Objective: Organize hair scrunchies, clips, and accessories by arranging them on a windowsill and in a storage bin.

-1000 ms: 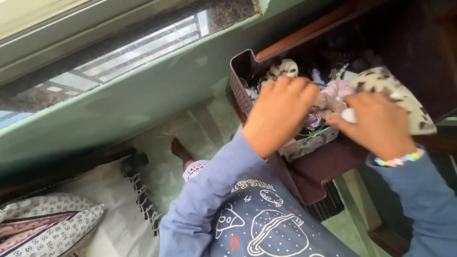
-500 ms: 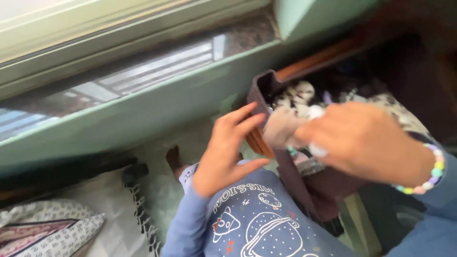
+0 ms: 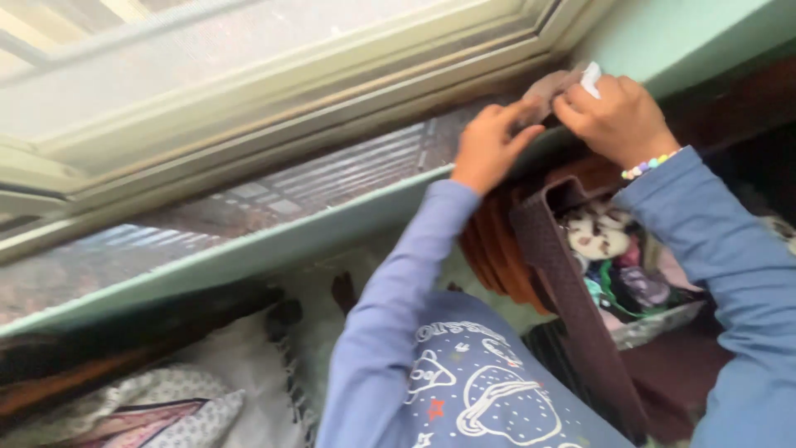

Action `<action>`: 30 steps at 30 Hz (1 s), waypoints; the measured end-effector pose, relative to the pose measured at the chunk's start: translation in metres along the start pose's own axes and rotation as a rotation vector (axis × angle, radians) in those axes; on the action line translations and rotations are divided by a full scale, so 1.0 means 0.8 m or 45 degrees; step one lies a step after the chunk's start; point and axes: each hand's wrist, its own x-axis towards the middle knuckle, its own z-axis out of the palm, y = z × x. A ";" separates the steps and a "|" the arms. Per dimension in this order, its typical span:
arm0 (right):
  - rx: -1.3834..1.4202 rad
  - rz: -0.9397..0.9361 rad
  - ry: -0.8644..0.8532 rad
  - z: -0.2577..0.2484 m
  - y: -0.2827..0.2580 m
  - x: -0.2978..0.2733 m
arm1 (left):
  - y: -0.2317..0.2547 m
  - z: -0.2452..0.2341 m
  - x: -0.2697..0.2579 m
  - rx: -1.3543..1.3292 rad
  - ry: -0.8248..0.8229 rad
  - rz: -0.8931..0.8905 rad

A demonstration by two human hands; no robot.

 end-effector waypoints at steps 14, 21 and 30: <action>1.144 0.720 -0.516 -0.133 0.055 -0.083 | -0.023 0.025 0.057 0.348 0.241 0.025; 0.880 0.828 -0.604 -0.080 -0.021 -0.185 | -0.005 0.012 0.028 0.392 0.256 -0.077; 1.204 1.085 -0.443 -0.058 -0.019 -0.202 | 0.045 -0.031 -0.014 0.231 0.252 -0.102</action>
